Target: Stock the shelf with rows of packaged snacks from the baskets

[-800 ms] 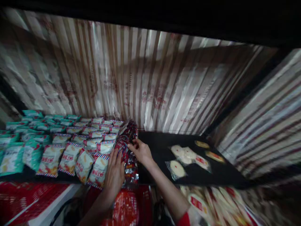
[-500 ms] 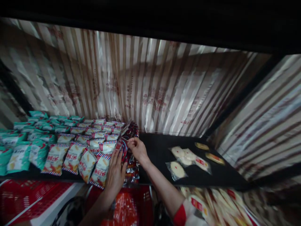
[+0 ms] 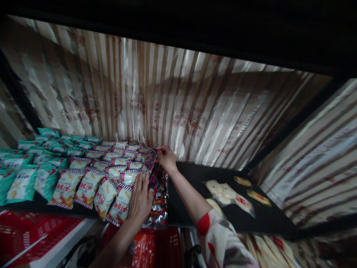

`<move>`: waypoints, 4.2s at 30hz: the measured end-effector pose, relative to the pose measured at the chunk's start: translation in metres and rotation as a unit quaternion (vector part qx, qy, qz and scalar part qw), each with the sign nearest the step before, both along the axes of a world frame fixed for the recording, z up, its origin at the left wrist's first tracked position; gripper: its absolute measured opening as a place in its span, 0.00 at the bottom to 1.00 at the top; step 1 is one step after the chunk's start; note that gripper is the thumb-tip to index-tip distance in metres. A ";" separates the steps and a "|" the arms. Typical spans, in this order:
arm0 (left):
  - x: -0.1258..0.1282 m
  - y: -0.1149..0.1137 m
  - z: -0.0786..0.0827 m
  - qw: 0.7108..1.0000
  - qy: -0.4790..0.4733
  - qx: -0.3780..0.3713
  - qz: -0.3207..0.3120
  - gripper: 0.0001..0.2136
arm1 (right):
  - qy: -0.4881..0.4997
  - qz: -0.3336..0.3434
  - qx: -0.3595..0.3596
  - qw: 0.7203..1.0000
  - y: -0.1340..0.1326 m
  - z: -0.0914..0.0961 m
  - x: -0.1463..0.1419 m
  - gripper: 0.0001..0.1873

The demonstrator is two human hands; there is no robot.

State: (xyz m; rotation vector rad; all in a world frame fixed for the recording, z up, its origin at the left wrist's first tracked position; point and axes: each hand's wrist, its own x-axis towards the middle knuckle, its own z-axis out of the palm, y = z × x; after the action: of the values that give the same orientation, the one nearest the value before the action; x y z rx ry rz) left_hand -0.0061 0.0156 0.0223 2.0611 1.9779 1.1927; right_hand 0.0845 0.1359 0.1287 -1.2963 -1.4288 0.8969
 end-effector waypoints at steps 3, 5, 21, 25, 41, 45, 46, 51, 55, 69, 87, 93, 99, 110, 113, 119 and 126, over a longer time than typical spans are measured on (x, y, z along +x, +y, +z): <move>0.003 0.011 0.005 1.000 0.003 -0.017 0.006 0.24 | -0.129 -0.014 -0.015 0.991 0.019 0.005 -0.007 0.10; 0.005 0.018 0.008 1.000 0.007 -0.023 0.008 0.23 | -0.235 -0.024 0.000 0.972 0.031 0.008 -0.010 0.11; 0.006 0.047 0.026 1.000 -0.009 -0.009 -0.017 0.19 | -0.460 -0.070 0.041 0.884 0.069 0.014 -0.008 0.13; 0.003 0.053 0.034 0.998 -0.050 -0.023 -0.011 0.20 | -0.486 -0.064 0.042 0.871 0.078 0.016 -0.017 0.13; -0.007 0.081 0.046 0.986 -0.125 -0.113 0.019 0.18 | -0.548 -0.077 -0.043 0.832 0.112 -0.004 -0.037 0.16; -0.005 0.083 0.043 0.986 -0.124 -0.112 0.021 0.16 | -0.551 -0.083 -0.063 0.828 0.115 -0.012 -0.036 0.15; -0.004 0.084 0.042 0.986 -0.120 -0.113 0.022 0.15 | -0.549 -0.082 -0.069 0.829 0.116 -0.014 -0.036 0.15; -0.002 0.086 0.040 0.988 -0.103 -0.116 0.021 0.14 | -0.549 -0.085 -0.085 0.828 0.119 -0.022 -0.037 0.15; -0.002 0.085 0.041 0.989 -0.090 -0.116 0.024 0.13 | -0.547 -0.080 -0.098 0.827 0.117 -0.025 -0.034 0.18; 0.003 0.089 0.036 0.989 -0.090 -0.114 0.003 0.16 | -0.700 0.215 0.005 0.681 0.084 -0.017 -0.047 0.12; 0.001 0.085 0.034 0.991 -0.097 -0.087 -0.012 0.17 | -0.608 0.202 0.117 0.759 0.089 -0.028 -0.032 0.14; -0.015 0.024 0.043 0.985 -0.162 0.030 -0.048 0.14 | -0.260 0.014 0.216 0.941 0.027 -0.033 0.015 0.17; -0.014 -0.103 -0.010 0.972 -0.172 0.024 -0.158 0.12 | -0.037 -0.119 0.166 0.978 -0.116 -0.093 0.071 0.13; 0.001 -0.181 -0.095 0.848 0.140 -0.456 -0.232 0.21 | -0.248 0.048 -0.175 0.952 -0.275 -0.214 0.081 0.15; 0.018 -0.193 -0.096 0.842 0.185 -0.441 -0.250 0.22 | -0.321 0.088 -0.206 0.920 -0.285 -0.217 0.083 0.18; 0.040 -0.208 -0.112 0.856 0.196 -0.412 -0.245 0.21 | -0.344 0.190 -0.180 0.902 -0.300 -0.218 0.094 0.17; 0.039 -0.218 -0.133 0.850 0.242 -0.431 -0.184 0.19 | -0.515 0.300 -0.109 0.795 -0.317 -0.238 0.107 0.13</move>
State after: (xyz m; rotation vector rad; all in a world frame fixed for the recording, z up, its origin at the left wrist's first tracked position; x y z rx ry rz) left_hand 0.0325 -0.2026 -0.1106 2.1163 1.6356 -0.3131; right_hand 0.1913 -0.1814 -0.1095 -1.6298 -2.7819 0.7593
